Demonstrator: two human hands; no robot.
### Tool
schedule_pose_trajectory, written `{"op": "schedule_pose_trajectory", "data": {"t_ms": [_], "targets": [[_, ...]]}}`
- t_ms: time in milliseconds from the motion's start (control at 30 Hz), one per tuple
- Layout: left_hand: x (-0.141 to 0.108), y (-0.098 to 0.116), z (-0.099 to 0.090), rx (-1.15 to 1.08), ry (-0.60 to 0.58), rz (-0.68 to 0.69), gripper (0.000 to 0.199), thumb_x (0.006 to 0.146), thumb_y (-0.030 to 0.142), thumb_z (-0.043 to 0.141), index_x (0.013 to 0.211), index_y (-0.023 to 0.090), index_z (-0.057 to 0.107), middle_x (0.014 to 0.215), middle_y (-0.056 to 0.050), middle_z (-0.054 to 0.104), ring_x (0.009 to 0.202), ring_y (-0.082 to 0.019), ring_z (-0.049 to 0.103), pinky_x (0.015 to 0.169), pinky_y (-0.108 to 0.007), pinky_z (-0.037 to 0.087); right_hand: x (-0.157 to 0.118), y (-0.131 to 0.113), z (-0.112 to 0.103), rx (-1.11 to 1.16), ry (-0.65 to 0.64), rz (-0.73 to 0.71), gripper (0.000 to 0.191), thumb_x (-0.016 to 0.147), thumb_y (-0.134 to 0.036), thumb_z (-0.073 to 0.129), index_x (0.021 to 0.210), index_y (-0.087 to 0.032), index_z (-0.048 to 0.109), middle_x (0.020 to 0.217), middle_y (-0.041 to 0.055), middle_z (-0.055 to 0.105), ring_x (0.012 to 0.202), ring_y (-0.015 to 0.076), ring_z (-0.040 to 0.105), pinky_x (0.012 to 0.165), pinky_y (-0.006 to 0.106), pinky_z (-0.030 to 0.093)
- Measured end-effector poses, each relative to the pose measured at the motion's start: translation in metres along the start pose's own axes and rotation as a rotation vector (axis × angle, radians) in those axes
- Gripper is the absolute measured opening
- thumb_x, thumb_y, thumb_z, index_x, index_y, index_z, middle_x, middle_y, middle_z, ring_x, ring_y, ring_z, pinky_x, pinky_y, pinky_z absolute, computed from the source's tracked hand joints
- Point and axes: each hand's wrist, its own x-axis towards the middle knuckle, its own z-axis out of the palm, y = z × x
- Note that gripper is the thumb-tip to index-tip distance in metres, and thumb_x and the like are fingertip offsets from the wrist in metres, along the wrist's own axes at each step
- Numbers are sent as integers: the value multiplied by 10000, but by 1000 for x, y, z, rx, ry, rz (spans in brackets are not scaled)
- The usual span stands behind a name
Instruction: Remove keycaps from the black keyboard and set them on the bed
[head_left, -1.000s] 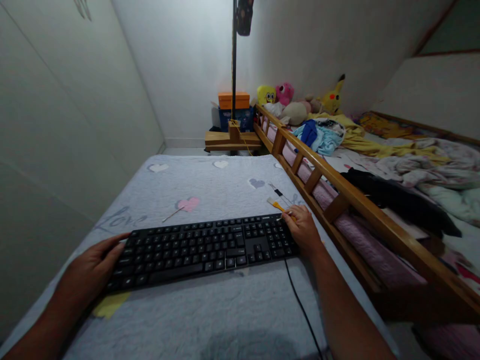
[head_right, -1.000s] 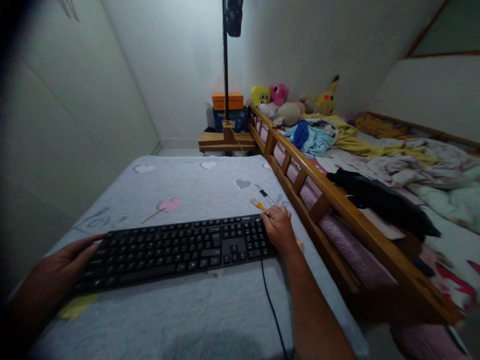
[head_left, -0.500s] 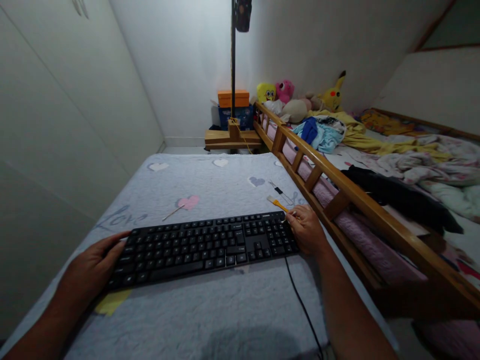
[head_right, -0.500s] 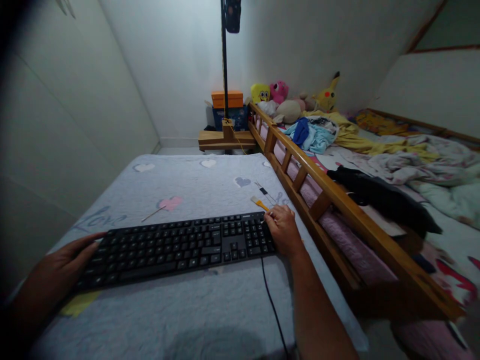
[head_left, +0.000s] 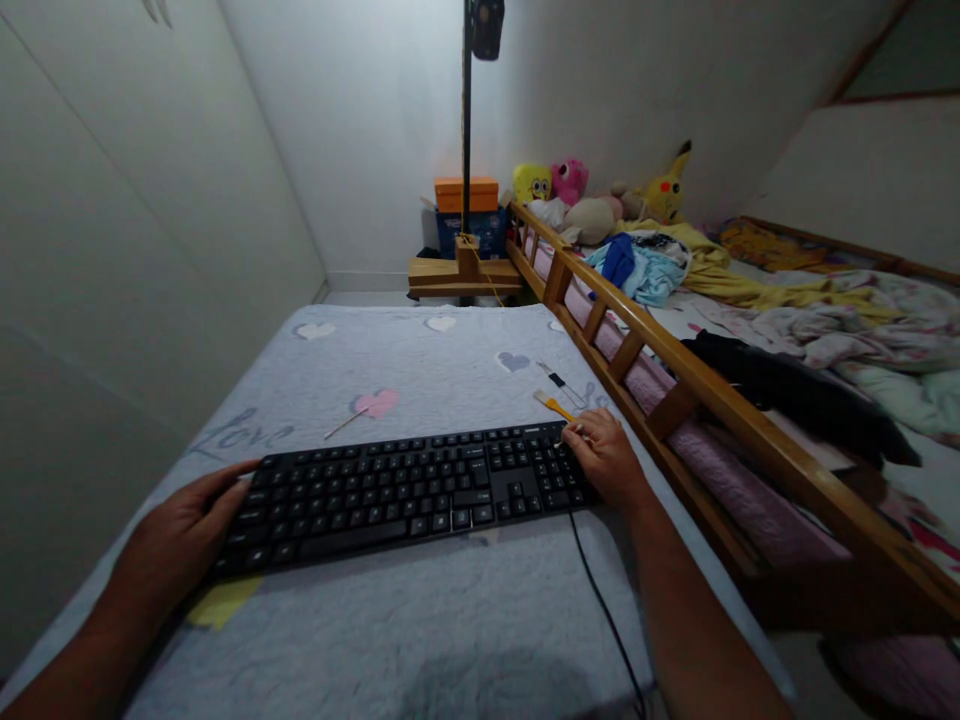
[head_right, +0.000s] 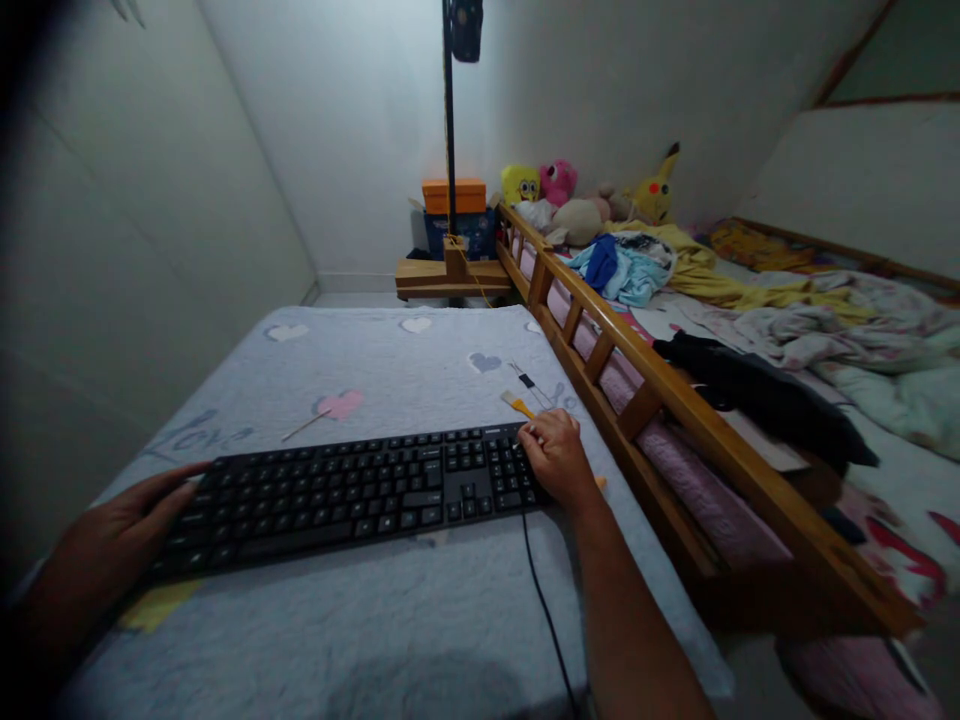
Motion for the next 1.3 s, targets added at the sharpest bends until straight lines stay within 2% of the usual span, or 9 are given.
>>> {"op": "schedule_pose_trajectory", "data": {"t_ms": [233,600,833,967,1100,1300], "targets": [[0,0,1,-47,-20,-24,564,805,527,415,1201,199,647,1193,-90,685,1087,-280,628,955,-406,467,2,2,4,-6,-3,-22,204,889,-233,510,704,-208,591,768,33,641,841,209,520,822,364,364],[-3,5,-1,-16,-4,-32,567,798,531,401,1178,201,661,1140,-77,709,1016,-267,658,901,-370,498,5,8,11,6,47,-21,177,895,-254,514,776,-223,641,817,42,652,879,223,521,835,386,382],[-1,3,-1,-41,-20,-22,571,799,522,416,1193,185,654,1175,-99,694,1053,-274,642,926,-384,482,3,1,5,9,13,-14,218,888,-237,502,693,-212,595,770,35,629,850,211,516,823,372,378],[-2,4,-1,-3,4,-10,566,798,528,413,1169,187,669,1145,-96,707,1028,-278,652,881,-375,502,2,1,3,24,-8,-16,224,880,-238,502,673,-214,583,749,34,624,835,206,520,810,364,382],[-1,2,0,-14,10,5,568,798,540,410,1165,193,670,1141,-84,709,1015,-268,659,866,-353,509,2,6,7,26,12,-20,214,893,-248,491,717,-216,608,794,39,638,867,212,523,824,369,382],[-3,5,-1,-23,-3,-23,567,799,530,414,1180,190,661,1164,-90,699,1031,-275,651,904,-379,495,3,14,14,13,41,-19,181,907,-264,505,800,-227,646,824,33,648,882,218,524,844,383,375]]}}
